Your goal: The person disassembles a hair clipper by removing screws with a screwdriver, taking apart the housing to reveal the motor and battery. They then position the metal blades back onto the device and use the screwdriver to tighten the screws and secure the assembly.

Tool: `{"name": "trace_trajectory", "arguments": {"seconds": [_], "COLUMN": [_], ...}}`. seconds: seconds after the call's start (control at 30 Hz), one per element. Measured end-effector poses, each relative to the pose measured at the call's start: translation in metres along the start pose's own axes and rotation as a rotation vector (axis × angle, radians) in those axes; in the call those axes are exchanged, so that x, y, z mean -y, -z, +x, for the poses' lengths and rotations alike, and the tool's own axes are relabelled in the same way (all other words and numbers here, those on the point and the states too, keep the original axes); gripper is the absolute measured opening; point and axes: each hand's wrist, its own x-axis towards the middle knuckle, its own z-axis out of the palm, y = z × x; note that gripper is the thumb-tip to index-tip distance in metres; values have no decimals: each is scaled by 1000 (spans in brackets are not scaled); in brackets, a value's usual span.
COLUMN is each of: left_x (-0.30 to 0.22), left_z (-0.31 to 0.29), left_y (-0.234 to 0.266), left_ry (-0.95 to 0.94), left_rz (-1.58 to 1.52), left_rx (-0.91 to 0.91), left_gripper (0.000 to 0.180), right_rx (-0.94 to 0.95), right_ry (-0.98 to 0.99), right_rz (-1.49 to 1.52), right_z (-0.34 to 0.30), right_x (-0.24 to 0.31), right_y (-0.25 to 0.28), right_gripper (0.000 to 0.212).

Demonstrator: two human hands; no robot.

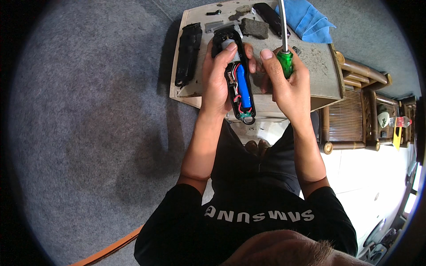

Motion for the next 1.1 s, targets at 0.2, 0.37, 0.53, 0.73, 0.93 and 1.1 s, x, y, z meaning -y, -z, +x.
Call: {"name": "trace_trajectory", "arguments": {"seconds": [0.2,0.37,0.53,0.73,0.93,1.1], "left_x": [1,1,1,0,2,2], "left_z": [-1,0,0,0,0,0], "left_y": [0,2,1,0,2,1], "left_ry": [9,39,41,57,66,66], "left_rz": [-54,-76,-93,-129,-157,-155], "left_rx": [45,45,31,36,21,15], "left_gripper": [23,22,21,19,18,18], "right_rx": [0,5,0,-6,3,6], "right_ry": [1,-6,8,41,64,77], "right_rz": [-9,-2,-12,-12,-38,-22], "right_z": [1,1,3,3,3,3], "right_x": [-5,-2,-5,-7,-5,-7], "right_y": [2,0,-1,-1,0,-1], "right_gripper": [31,32,30,29,29,28]}}
